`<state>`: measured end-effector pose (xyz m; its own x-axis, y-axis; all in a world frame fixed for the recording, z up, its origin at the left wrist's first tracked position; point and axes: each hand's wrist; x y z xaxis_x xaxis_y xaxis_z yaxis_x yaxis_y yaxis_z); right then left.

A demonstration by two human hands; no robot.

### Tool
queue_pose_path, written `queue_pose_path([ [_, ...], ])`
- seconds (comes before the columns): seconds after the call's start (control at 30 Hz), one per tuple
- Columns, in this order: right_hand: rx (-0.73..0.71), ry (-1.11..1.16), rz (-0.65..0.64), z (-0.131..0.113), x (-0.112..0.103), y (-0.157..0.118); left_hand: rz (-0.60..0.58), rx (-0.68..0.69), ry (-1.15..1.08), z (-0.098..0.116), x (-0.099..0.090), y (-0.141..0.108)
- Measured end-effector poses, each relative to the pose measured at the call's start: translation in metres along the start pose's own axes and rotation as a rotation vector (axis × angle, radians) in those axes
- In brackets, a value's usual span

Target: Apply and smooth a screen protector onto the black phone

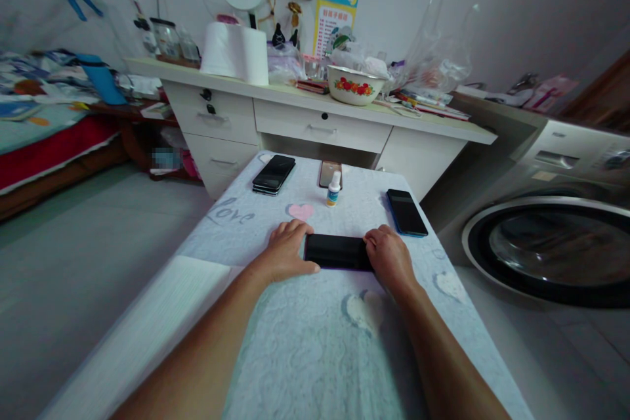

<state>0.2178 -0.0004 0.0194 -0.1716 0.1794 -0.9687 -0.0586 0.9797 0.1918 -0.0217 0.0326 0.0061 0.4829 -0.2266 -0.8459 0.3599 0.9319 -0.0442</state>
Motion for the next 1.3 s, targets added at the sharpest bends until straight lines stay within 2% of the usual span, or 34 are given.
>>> queue_pose_path([
  [0.27,-0.060,-0.007,-0.013,-0.024,0.006,0.003,0.003,-0.009,0.011,0.002,-0.001,0.000],
  [0.8,-0.258,0.075,-0.068,-0.047,0.010,0.006,0.006,0.003,-0.001,0.001,-0.001,-0.001],
  [1.07,-0.259,0.090,-0.121,-0.043,0.000,0.002,0.006,0.001,0.010,0.001,-0.001,-0.001],
  [1.3,-0.254,0.086,-0.080,-0.038,0.002,0.003,0.014,0.007,0.020,0.000,0.001,0.000],
])
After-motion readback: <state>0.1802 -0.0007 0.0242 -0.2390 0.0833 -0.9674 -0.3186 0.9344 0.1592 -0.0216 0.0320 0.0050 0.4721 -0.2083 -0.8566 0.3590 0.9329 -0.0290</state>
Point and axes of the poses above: each hand's wrist, its own y-axis towards the middle knuckle, its own x-axis out of the palm, z = x × y, and after that the axes turned 7 degrees about -x, right-handed
